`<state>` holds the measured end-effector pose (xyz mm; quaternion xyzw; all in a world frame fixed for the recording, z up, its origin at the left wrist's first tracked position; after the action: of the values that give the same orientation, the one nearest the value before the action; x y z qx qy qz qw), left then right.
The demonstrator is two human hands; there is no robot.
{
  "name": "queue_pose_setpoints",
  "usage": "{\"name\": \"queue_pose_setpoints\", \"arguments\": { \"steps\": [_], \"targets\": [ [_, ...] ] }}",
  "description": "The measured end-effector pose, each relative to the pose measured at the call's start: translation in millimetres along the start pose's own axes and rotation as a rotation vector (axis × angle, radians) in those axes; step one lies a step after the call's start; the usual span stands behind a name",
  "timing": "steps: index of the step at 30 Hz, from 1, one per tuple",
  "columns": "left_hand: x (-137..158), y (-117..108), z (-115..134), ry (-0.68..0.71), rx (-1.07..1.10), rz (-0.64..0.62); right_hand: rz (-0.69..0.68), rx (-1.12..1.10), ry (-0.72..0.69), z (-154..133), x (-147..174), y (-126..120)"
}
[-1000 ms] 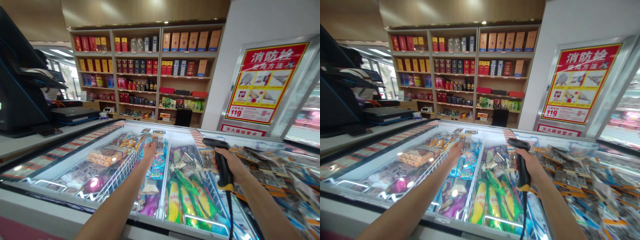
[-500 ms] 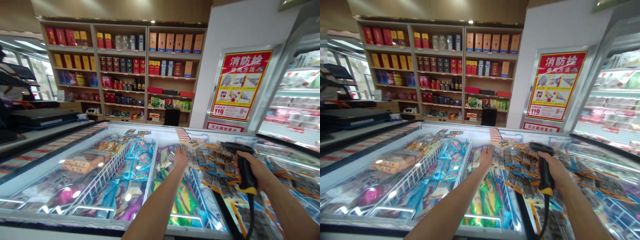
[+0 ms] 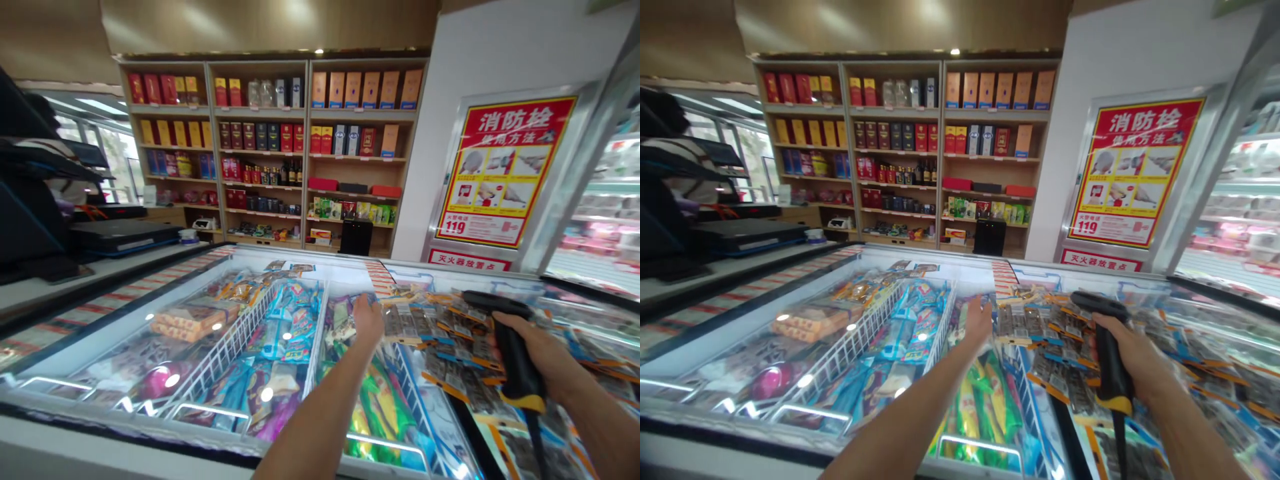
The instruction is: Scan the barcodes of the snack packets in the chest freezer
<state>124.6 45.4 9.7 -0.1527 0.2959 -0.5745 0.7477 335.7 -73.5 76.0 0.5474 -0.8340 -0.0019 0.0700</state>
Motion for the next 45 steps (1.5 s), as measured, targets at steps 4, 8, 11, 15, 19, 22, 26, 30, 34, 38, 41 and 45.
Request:
{"name": "queue_pose_setpoints", "arguments": {
  "steps": [4,8,11,15,19,22,26,30,34,38,41,45],
  "targets": [
    [-24,-70,-48,0.016,-0.138,0.195,-0.079,-0.017,0.030,4,4,40],
    [-40,-150,-101,-0.030,-0.443,0.394,-0.183,-0.036,0.066,9,7,92],
    [-47,-194,-140,-0.118,-0.679,0.422,-0.273,-0.033,0.081,11,10,132],
    [-47,-217,-176,-0.215,-0.809,0.281,-0.365,-0.042,0.041,15,15,170],
    [-37,-214,-167,-0.100,-0.835,0.201,-0.427,-0.033,0.032,22,16,184],
    [-34,-209,-147,-0.059,-0.759,0.168,-0.436,-0.039,0.055,25,16,183],
    [-38,-205,-137,-0.116,-0.487,0.228,-0.442,-0.077,0.079,27,17,179],
    [-44,-197,-144,-0.125,-0.023,0.275,-0.482,-0.097,0.113,31,23,179],
    [-46,-192,-154,-0.151,0.278,0.339,-0.567,-0.117,0.163,38,38,188],
    [-48,-190,-159,-0.175,0.459,0.304,-0.653,-0.071,0.147,44,54,199],
    [-51,-191,-154,-0.091,0.319,0.153,-0.723,0.009,0.091,46,58,202],
    [-47,-183,-138,0.091,-0.096,-0.226,-0.716,0.062,0.069,49,54,201]
  ]
}}
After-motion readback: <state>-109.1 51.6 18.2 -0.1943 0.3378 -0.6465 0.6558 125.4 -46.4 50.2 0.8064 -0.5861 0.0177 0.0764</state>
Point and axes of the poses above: each hand's wrist, its own x-axis away from the middle knuckle, its own y-axis out of the palm, z = x × y, the point moved 3 cm from there along -x, towards the middle knuckle, and after that the axes turned 8 degrees about -x, right-handed, at the moved point
